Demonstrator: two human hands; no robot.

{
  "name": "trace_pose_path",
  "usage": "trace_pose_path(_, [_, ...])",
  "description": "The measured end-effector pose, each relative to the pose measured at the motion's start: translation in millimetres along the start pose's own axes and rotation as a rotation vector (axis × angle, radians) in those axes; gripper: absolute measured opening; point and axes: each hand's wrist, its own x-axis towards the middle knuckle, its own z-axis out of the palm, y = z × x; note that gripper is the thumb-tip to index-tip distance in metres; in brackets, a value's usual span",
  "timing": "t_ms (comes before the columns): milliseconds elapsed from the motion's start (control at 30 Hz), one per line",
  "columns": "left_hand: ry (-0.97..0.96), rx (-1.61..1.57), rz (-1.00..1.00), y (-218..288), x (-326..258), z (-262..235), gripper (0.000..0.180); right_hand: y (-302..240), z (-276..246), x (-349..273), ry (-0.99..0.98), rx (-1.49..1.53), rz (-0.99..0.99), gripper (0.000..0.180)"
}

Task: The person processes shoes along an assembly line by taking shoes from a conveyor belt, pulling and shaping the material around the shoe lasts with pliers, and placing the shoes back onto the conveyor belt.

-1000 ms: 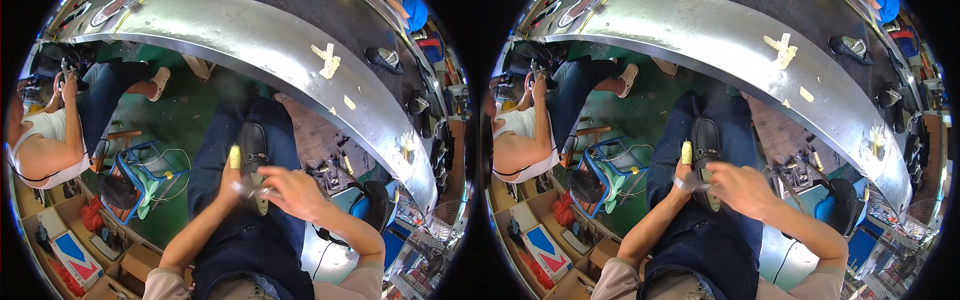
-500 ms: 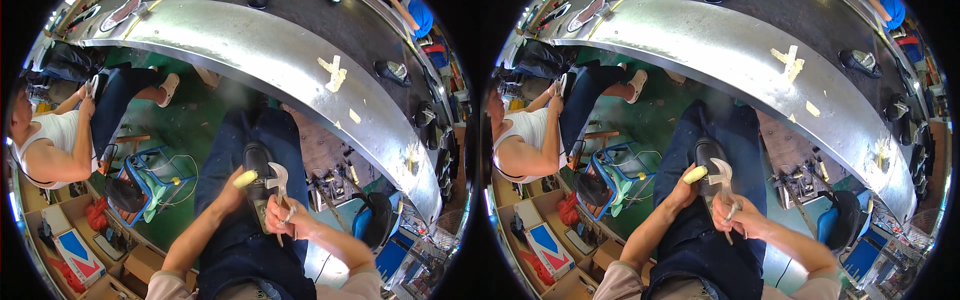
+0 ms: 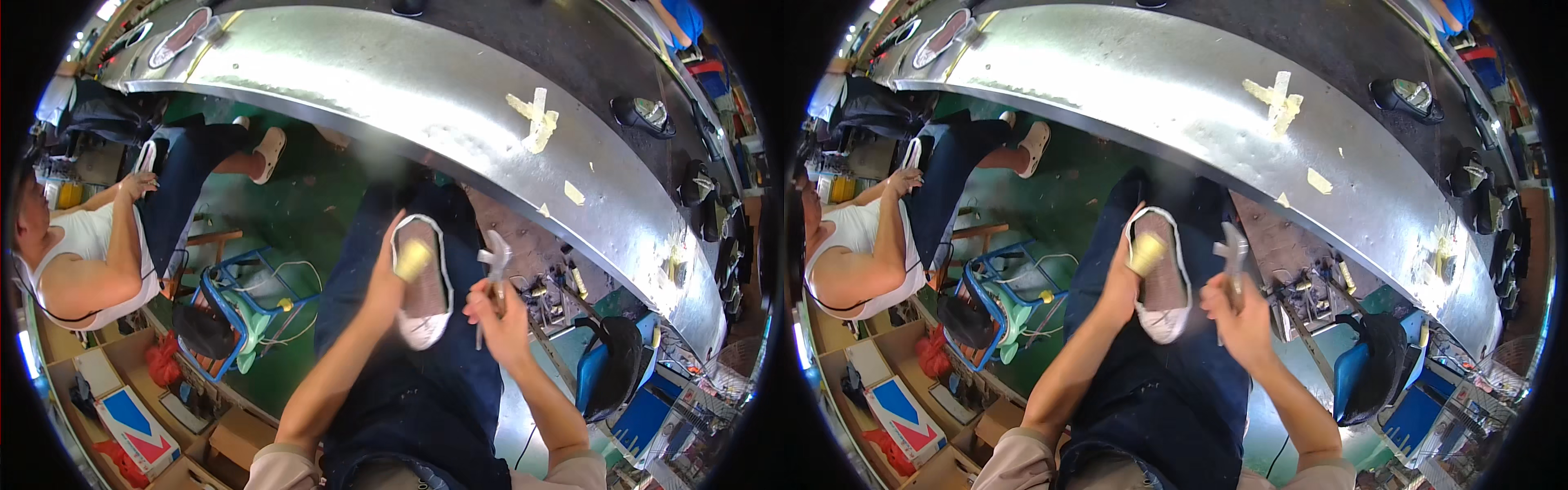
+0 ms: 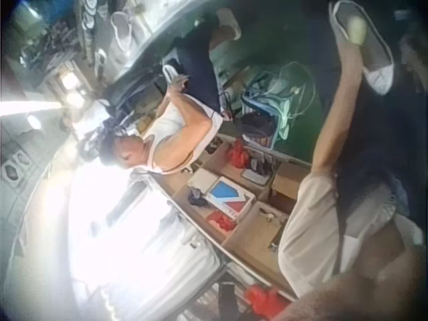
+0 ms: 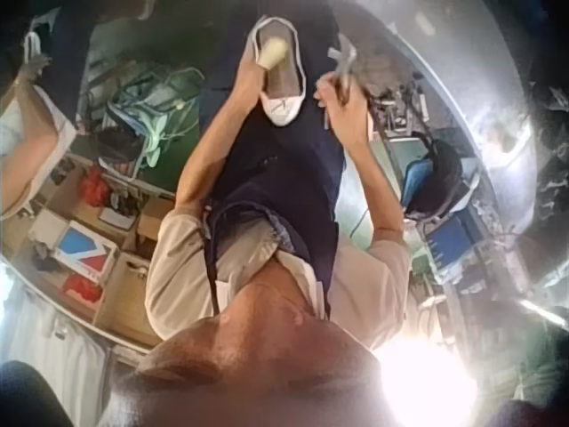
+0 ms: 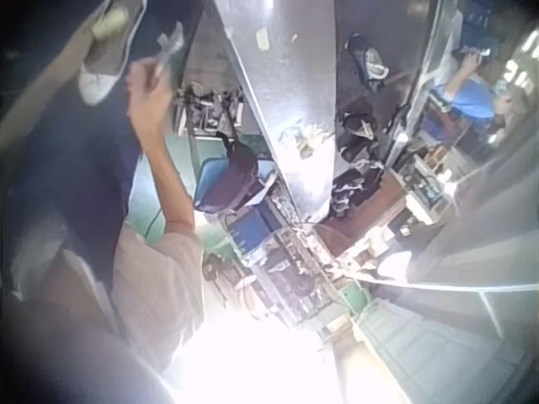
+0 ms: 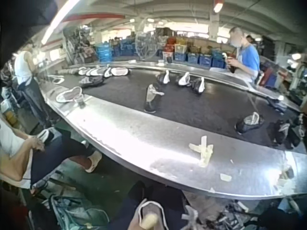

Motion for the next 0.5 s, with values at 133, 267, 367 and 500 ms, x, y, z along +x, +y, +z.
trace_pose_path(133, [-0.068,0.039,0.008,26,-20,-2,0.081,-32,30,20,0.086,-0.443,-0.261,0.052])
trace_pose_path(267, [-0.195,0.204,0.052,32,-21,-5,0.069,-31,28,48,0.029,-0.406,-0.446,0.042])
trace_pose_path(367, [-0.196,0.195,0.094,38,-19,-1,0.065,-36,26,56,0.097,-0.458,-0.503,0.032])
trace_pose_path(500, [-0.178,0.232,0.175,43,-15,-2,0.064,-42,15,37,0.049,-0.373,-0.246,0.025])
